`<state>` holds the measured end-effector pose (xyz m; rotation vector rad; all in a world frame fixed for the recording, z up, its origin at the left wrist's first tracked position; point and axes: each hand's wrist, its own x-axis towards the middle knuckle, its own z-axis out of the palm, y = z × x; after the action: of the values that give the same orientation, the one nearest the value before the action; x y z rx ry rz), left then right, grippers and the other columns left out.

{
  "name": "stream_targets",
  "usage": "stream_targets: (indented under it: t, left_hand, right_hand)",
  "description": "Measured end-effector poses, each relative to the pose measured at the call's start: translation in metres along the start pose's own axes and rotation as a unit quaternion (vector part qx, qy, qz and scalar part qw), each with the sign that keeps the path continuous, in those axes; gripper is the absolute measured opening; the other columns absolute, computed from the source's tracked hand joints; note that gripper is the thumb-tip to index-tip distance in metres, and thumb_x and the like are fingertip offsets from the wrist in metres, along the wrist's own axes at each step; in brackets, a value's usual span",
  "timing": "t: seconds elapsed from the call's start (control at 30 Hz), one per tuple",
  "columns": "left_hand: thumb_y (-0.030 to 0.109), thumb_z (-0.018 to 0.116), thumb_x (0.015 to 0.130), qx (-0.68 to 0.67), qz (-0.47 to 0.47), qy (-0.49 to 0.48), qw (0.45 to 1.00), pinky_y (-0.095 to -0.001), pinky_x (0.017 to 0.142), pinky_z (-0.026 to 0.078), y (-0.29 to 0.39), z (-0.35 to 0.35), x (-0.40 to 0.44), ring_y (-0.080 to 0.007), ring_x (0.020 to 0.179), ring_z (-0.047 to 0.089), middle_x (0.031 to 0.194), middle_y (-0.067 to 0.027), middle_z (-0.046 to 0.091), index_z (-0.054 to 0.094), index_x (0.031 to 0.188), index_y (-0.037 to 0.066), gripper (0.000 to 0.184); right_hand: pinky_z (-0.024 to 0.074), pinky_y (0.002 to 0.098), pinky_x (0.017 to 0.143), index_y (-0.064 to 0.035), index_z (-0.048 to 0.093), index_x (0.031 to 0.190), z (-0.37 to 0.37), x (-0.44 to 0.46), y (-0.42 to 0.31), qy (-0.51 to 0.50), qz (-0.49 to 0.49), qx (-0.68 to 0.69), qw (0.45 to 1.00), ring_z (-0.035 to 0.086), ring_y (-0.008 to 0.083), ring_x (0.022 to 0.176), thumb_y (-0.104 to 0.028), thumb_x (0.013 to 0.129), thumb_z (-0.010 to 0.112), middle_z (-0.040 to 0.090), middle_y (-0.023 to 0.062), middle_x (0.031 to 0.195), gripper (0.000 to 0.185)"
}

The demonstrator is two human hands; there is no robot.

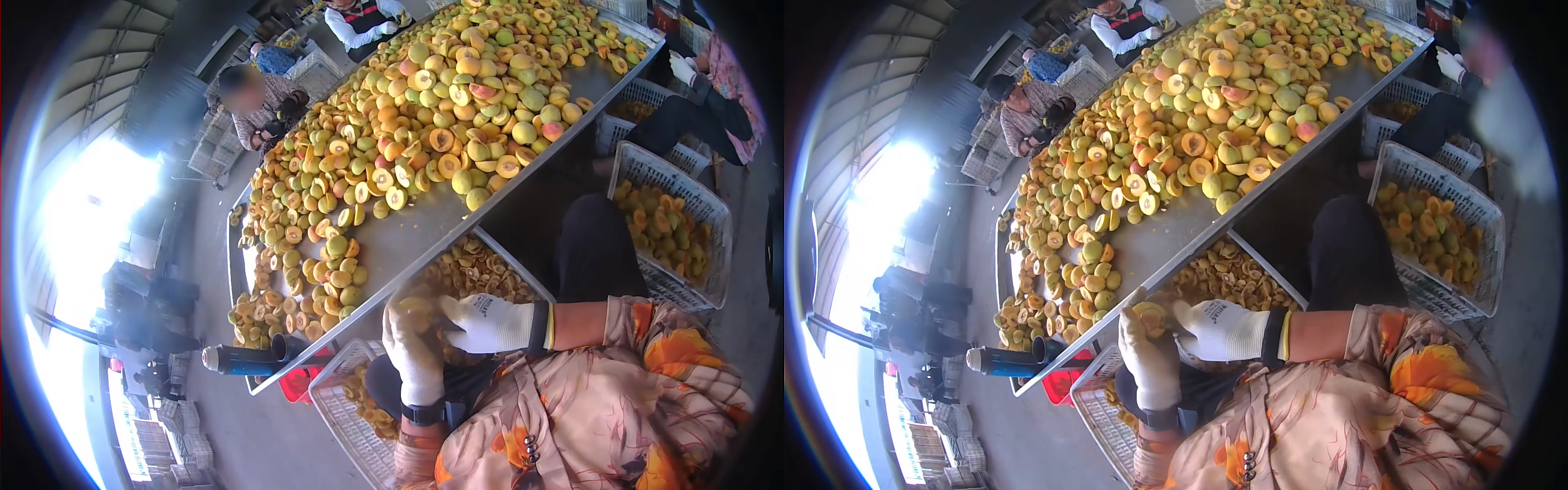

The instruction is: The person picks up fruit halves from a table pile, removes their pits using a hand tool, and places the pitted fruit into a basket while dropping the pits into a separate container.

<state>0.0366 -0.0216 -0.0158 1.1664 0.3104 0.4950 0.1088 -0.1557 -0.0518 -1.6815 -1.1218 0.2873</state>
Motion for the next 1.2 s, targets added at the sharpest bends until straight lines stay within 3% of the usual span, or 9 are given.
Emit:
stream_targets:
  t: [0.33, 0.5, 0.53, 0.63, 0.73, 0.8, 0.9, 1.0, 1.2]
  left_hand:
    - [0.034, 0.045, 0.109, 0.159, 0.125, 0.098, 0.974, -0.0257, 0.070, 0.053, -0.010, 0.010, 0.007, -0.0155, 0.079, 0.067, 0.095, -0.0125, 0.074, 0.068, 0.111, -0.003, 0.044]
    - [0.032, 0.045, 0.108, 0.169, 0.103, 0.094, 0.976, -0.0249, 0.068, 0.051, -0.007, 0.012, 0.015, -0.0172, 0.077, 0.068, 0.090, -0.0138, 0.074, 0.069, 0.109, -0.004, 0.044]
    - [0.033, 0.046, 0.107, 0.169, 0.103, 0.083, 0.977, -0.0251, 0.068, 0.051, -0.007, 0.013, 0.016, -0.0174, 0.077, 0.068, 0.090, -0.0139, 0.074, 0.069, 0.109, -0.005, 0.044]
    - [0.034, 0.050, 0.106, 0.169, 0.099, 0.050, 0.979, -0.0259, 0.068, 0.051, -0.006, 0.011, 0.021, -0.0173, 0.078, 0.068, 0.089, -0.0137, 0.074, 0.069, 0.109, -0.005, 0.044]
    - [0.037, 0.056, 0.103, 0.122, 0.053, 0.007, 0.991, -0.0259, 0.068, 0.051, -0.006, 0.002, 0.029, -0.0160, 0.078, 0.067, 0.089, -0.0122, 0.074, 0.070, 0.110, -0.005, 0.045]
    - [0.039, 0.061, 0.102, 0.032, -0.002, -0.037, 0.999, -0.0252, 0.067, 0.051, -0.003, 0.000, 0.033, -0.0145, 0.078, 0.066, 0.088, -0.0110, 0.074, 0.070, 0.111, -0.005, 0.046]
    - [0.044, 0.065, 0.099, 0.099, 0.010, -0.012, 0.995, -0.0243, 0.066, 0.050, -0.006, -0.007, 0.035, -0.0124, 0.075, 0.065, 0.088, -0.0095, 0.073, 0.070, 0.110, -0.005, 0.050]
    - [0.047, 0.062, 0.101, 0.147, 0.072, 0.012, 0.986, -0.0248, 0.061, 0.049, -0.012, -0.003, 0.033, -0.0117, 0.067, 0.063, 0.086, -0.0084, 0.073, 0.071, 0.107, -0.005, 0.053]
    - [0.045, 0.051, 0.106, 0.091, 0.019, 0.034, 0.995, -0.0292, 0.061, 0.049, -0.019, 0.007, 0.035, -0.0152, 0.066, 0.061, 0.073, -0.0092, 0.066, 0.068, 0.099, -0.003, 0.051]
  right_hand:
    - [0.0535, 0.0497, 0.069, 0.0007, 0.056, 0.117, 0.030, 0.003, 0.016, 0.021, -0.027, 0.095, 0.995, 0.069, 0.0448, 0.076, -0.016, 0.093, 0.062, 0.069, 0.0264, 0.085, 0.030]
    - [0.0548, 0.0450, 0.075, 0.0059, 0.063, 0.103, 0.019, 0.011, 0.020, -0.049, -0.024, 0.157, 0.986, 0.072, 0.0375, 0.075, -0.012, 0.090, 0.061, 0.072, 0.0245, 0.091, 0.022]
    - [0.0545, 0.0412, 0.063, 0.0057, 0.063, 0.099, 0.018, 0.014, 0.023, -0.051, -0.049, 0.183, 0.981, 0.069, 0.0292, 0.063, -0.010, 0.088, 0.060, 0.071, 0.0196, 0.079, 0.019]
    - [0.0480, 0.0358, 0.047, 0.0017, 0.064, 0.091, -0.025, 0.020, -0.002, -0.235, 0.214, 0.319, 0.893, 0.060, 0.0215, 0.049, -0.011, 0.089, 0.061, 0.062, 0.0121, 0.064, 0.013]
    - [0.0398, 0.0306, 0.038, -0.0006, 0.061, 0.092, -0.032, 0.022, 0.010, -0.328, 0.283, 0.516, 0.739, 0.050, 0.0152, 0.042, -0.012, 0.090, 0.061, 0.052, 0.0045, 0.056, 0.012]
    - [0.0397, 0.0303, 0.039, -0.0012, 0.060, 0.092, -0.033, 0.023, 0.009, -0.303, 0.263, 0.460, 0.792, 0.049, 0.0144, 0.042, -0.013, 0.091, 0.061, 0.051, 0.0038, 0.057, 0.012]
    - [0.0418, 0.0308, 0.041, -0.0012, 0.061, 0.096, -0.016, 0.022, 0.012, -0.246, 0.233, 0.357, 0.871, 0.051, 0.0148, 0.045, -0.014, 0.092, 0.058, 0.054, 0.0049, 0.060, 0.014]
    - [0.0460, 0.0302, 0.045, 0.0001, 0.061, 0.103, 0.006, 0.031, 0.030, -0.078, -0.075, 0.193, 0.975, 0.058, 0.0166, 0.050, -0.016, 0.094, 0.058, 0.059, 0.0068, 0.064, 0.018]
    - [0.0372, 0.0286, 0.038, -0.0051, 0.057, 0.088, -0.039, 0.030, 0.016, -0.332, 0.223, 0.390, 0.829, 0.046, 0.0116, 0.042, -0.016, 0.091, 0.062, 0.050, 0.0015, 0.056, 0.012]
